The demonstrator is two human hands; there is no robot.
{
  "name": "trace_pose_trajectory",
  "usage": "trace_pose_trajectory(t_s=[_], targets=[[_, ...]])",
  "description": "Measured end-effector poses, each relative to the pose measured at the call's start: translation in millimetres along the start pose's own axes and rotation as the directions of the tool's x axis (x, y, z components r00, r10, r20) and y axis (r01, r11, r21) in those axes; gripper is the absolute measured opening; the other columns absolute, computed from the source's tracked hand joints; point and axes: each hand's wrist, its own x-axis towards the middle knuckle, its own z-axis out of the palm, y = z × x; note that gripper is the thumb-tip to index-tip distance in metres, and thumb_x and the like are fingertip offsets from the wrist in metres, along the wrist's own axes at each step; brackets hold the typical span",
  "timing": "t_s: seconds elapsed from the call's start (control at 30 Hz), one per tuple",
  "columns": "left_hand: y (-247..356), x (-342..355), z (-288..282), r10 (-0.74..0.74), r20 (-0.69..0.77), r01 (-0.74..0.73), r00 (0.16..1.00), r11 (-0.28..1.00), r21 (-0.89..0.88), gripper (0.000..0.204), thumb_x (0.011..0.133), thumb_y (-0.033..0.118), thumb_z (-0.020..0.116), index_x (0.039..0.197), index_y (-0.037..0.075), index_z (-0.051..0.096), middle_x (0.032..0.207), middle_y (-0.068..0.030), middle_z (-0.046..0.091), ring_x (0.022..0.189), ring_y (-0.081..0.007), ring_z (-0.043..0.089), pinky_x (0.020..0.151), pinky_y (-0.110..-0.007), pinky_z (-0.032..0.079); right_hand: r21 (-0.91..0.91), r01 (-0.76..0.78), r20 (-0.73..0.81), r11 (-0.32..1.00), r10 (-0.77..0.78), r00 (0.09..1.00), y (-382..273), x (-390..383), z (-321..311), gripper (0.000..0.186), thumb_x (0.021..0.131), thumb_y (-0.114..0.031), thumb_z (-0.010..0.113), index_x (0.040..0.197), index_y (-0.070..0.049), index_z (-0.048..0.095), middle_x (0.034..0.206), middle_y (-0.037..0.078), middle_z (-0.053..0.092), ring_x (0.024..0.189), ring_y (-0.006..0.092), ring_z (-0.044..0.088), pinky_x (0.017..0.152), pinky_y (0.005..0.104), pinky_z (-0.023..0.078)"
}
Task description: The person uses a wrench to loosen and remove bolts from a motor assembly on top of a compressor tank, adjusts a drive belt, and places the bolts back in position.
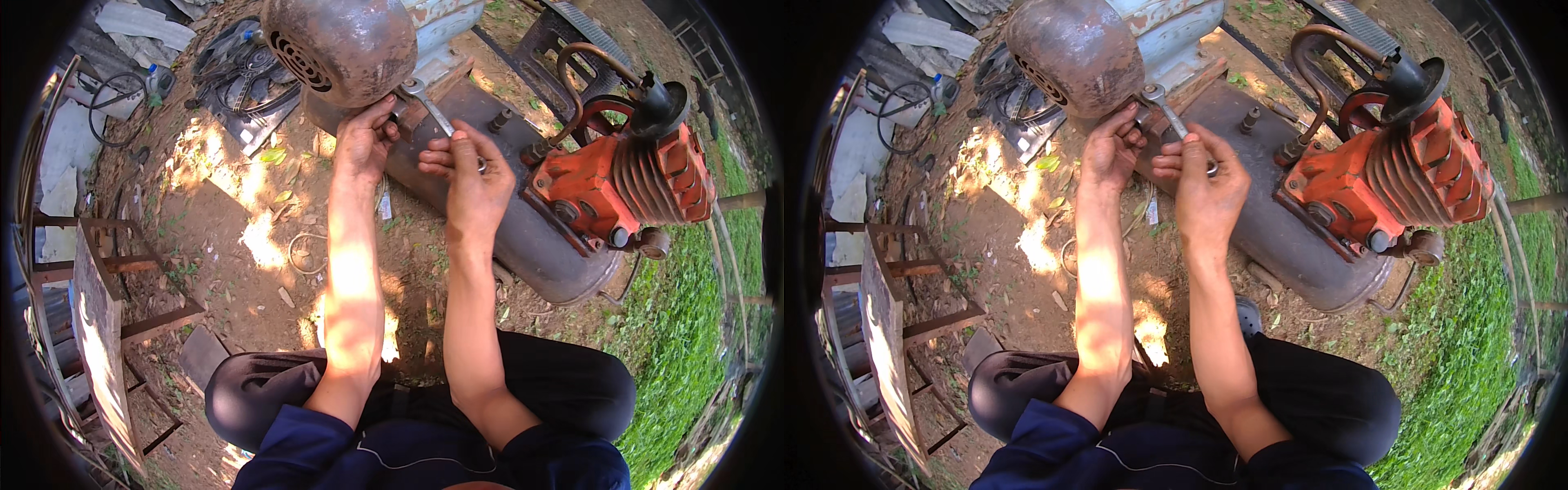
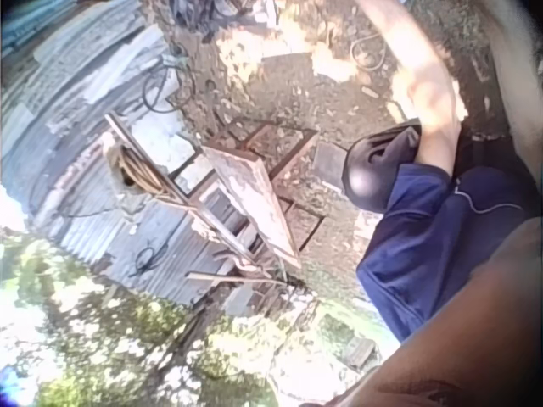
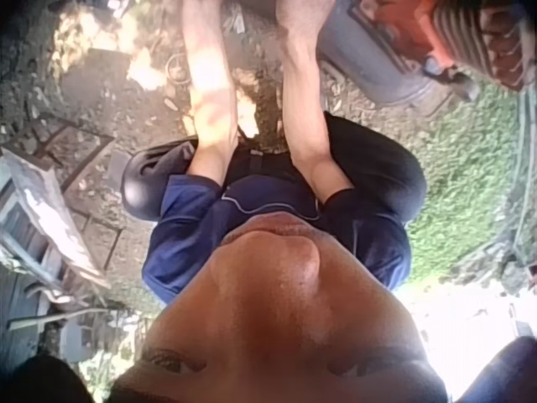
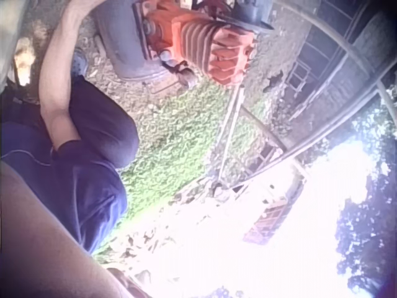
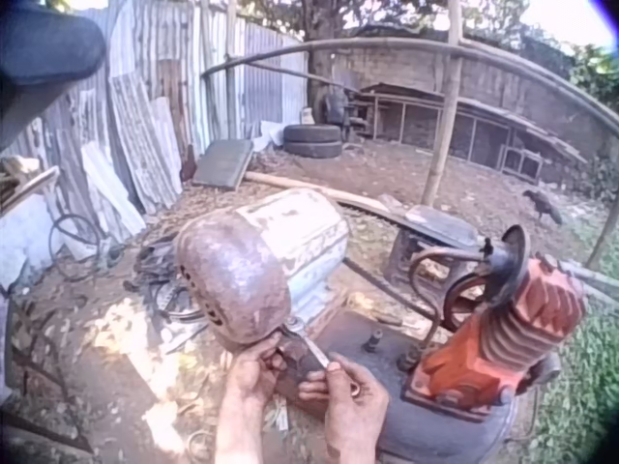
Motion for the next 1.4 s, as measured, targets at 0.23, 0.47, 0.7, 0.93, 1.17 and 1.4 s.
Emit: trace_pose_trajectory(t_s=[0.23, 0.47, 0.7, 0.93, 1.17, 1.4], targets=[[0, -4, 8, -0.032, 0.007, 0.032, 0.999, 0.999, 0.040, 0.018, 0.081, 0.009, 0.070, 0.096, 0.005, 0.062, 0.076, 0.0004, 0.061, 0.058, -0.0088, 0.049, 0.057, -0.024, 0.043, 0.142, -0.084, -0.046, 0.986, 0.091, 0.995, -14, 90, -20, 0.020, 0.093, -0.013, 0.056, 0.096, 0.007, 0.056, 0.072, 0.015, 0.064, 0.058, 0.0179, 0.063, 0.051, 0.0263, 0.052], [4, -5, 3, -0.028, 0.002, 0.028, 1.000, 0.998, 0.056, 0.019, 0.082, 0.010, 0.069, 0.099, 0.005, 0.062, 0.077, 0.0004, 0.060, 0.058, -0.0091, 0.048, 0.060, -0.025, 0.043, -0.162, 0.230, -0.022, 0.960, -0.236, 0.971, -29, 50, 5, 0.024, 0.097, -0.017, 0.050, 0.091, 0.006, 0.057, 0.067, 0.012, 0.062, 0.051, 0.0138, 0.059, 0.045, 0.0251, 0.048], [3, -6, 6, -0.033, -0.014, 0.034, 0.999, 0.997, 0.071, 0.020, 0.082, 0.010, 0.069, 0.100, 0.005, 0.062, 0.082, 0.0004, 0.061, 0.060, -0.0090, 0.048, 0.061, -0.025, 0.044, -0.167, 0.294, -0.048, 0.941, -0.305, 0.951, -23, 67, 2, 0.027, 0.098, -0.019, 0.047, 0.091, 0.006, 0.057, 0.066, 0.012, 0.061, 0.051, 0.0135, 0.059, 0.045, 0.0252, 0.048], [5, -5, 3, -0.020, 0.004, 0.020, 1.000, 0.997, 0.069, 0.020, 0.082, 0.009, 0.068, 0.101, 0.004, 0.061, 0.085, -0.0008, 0.063, 0.061, -0.0090, 0.048, 0.060, -0.025, 0.044, -0.414, 0.525, 0.201, 0.744, -0.488, 0.850, -31, 88, 11, 0.025, 0.098, -0.024, 0.051, 0.091, -0.001, 0.060, 0.065, 0.005, 0.061, 0.055, 0.0120, 0.058, 0.054, 0.0270, 0.044], [3, -2, 1, -0.024, 0.017, 0.022, 1.000, 0.997, 0.077, 0.022, 0.083, 0.009, 0.069, 0.103, 0.003, 0.060, 0.085, -0.0008, 0.063, 0.060, -0.0092, 0.050, 0.059, -0.024, 0.044, -0.481, 0.767, 0.515, 0.424, -0.572, 0.639, -54, 91, 21, 0.013, 0.092, -0.016, 0.060, 0.093, -0.003, 0.062, 0.068, 0.012, 0.060, 0.062, 0.0226, 0.062, 0.057, 0.0318, 0.045], [4, -3, 4, -0.030, 0.020, 0.029, 0.999, 0.998, 0.064, 0.024, 0.082, 0.008, 0.069, 0.104, 0.004, 0.060, 0.086, -0.0001, 0.062, 0.060, -0.0092, 0.049, 0.058, -0.024, 0.044, -0.349, 0.855, 0.694, 0.384, -0.507, 0.511, -85, 67, 5, 0.013, 0.085, 0.000, 0.061, 0.097, -0.004, 0.063, 0.081, 0.012, 0.064, 0.072, 0.0225, 0.064, 0.065, 0.0298, 0.048]])
